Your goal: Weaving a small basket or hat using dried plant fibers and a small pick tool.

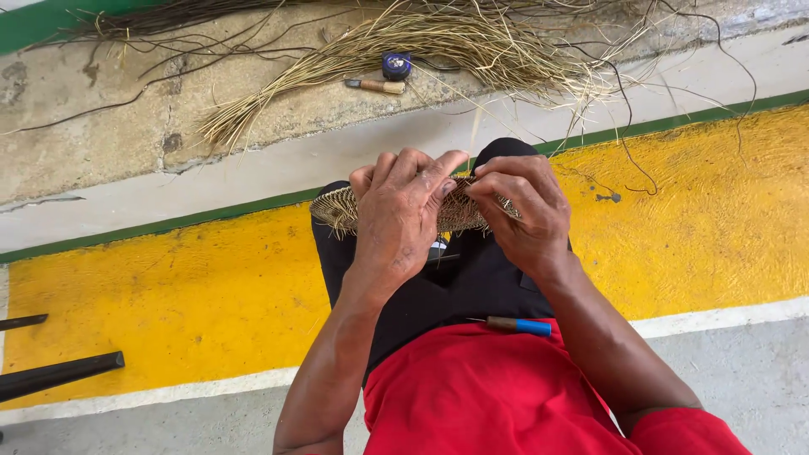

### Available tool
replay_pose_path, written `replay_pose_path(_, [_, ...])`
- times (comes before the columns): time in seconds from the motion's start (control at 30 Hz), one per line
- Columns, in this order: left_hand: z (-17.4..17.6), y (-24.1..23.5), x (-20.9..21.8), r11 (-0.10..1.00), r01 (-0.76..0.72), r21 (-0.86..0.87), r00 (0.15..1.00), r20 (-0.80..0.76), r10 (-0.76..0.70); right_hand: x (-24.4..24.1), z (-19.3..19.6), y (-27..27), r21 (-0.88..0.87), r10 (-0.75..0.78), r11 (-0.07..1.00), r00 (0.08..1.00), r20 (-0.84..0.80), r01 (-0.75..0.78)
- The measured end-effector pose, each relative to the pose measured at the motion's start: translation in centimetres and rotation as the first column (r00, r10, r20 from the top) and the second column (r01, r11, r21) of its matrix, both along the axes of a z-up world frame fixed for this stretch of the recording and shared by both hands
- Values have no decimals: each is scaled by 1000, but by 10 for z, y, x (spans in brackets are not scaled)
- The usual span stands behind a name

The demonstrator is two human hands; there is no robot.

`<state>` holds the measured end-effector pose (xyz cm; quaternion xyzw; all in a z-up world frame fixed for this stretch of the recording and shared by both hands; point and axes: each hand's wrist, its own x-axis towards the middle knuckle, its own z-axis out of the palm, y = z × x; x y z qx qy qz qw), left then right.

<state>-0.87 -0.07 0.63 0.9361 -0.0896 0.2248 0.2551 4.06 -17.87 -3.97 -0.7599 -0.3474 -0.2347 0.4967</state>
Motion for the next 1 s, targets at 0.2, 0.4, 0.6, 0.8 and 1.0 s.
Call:
replay_pose_path(0.2, [6, -3, -7, 1000, 1, -20, 1000, 15, 0, 0, 4, 1, -22, 11, 1000, 1000, 20, -10])
replay_pose_path(0.4, [25, -7, -16, 1000, -2, 13, 1000, 13, 2, -3, 15, -6, 20, 34, 999, 997, -67, -33])
replay_pose_path(0.6, [18, 5, -9, 1000, 10, -16, 1000, -20, -10, 57, 30, -24, -75, 358, 925, 921, -152, -371])
replay_pose_path(0.8, [10, 8, -4, 995, 87, -46, 988, 130, -81, 104, 37, 3, -21, 474, 786, 624, -621, -618])
replay_pose_path(1.0, [11, 16, -3, 995, 66, -70, 994, 92, -59, 141, 36, 27, -24, 649, 589, 491, -581, -808])
